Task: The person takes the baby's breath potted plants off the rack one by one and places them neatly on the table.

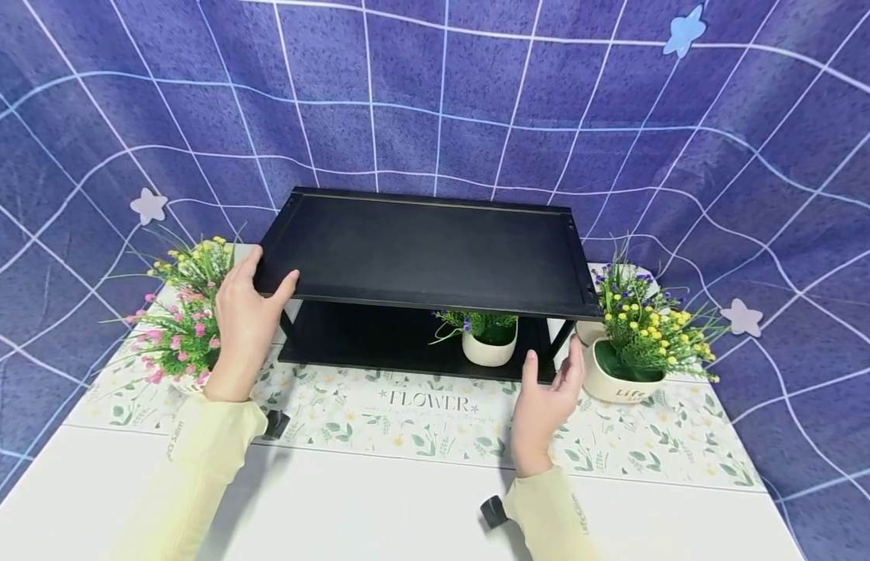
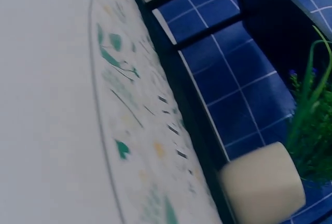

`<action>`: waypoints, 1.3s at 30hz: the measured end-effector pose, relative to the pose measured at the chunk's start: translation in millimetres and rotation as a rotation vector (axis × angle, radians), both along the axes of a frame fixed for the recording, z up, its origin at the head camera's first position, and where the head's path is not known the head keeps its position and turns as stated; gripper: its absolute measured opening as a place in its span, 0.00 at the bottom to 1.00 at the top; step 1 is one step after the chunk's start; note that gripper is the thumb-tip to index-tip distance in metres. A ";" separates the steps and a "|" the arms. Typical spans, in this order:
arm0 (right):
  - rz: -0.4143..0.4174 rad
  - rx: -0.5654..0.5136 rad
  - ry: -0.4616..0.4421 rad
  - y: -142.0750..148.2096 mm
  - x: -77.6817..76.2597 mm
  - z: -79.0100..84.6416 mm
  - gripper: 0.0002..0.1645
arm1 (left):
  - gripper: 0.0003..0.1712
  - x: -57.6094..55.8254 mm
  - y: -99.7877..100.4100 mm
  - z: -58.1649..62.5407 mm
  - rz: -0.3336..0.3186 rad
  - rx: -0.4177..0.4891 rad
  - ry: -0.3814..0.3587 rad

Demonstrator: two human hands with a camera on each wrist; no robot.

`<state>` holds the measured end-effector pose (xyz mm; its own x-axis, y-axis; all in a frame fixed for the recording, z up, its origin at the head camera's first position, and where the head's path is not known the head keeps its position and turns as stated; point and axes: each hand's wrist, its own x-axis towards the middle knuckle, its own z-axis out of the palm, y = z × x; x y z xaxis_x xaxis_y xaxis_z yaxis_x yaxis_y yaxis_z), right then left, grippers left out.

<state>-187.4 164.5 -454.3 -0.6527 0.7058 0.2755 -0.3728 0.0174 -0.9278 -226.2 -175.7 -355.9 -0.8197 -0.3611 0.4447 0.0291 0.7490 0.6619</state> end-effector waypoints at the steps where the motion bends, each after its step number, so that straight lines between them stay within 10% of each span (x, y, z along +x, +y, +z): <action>1: 0.003 0.005 -0.013 -2.1 -0.5 -1.6 0.36 | 0.38 0.0 0.1 -0.1 -0.001 0.000 0.001; 20: 0.160 0.048 -0.301 -42.7 -16.9 -26.1 0.51 | 0.38 -0.9 -0.9 -1.9 0.007 0.006 0.002; 39: 0.017 0.130 -0.392 -62.4 -34.4 -28.9 0.55 | 0.37 -0.7 -0.8 -3.8 0.002 0.014 0.027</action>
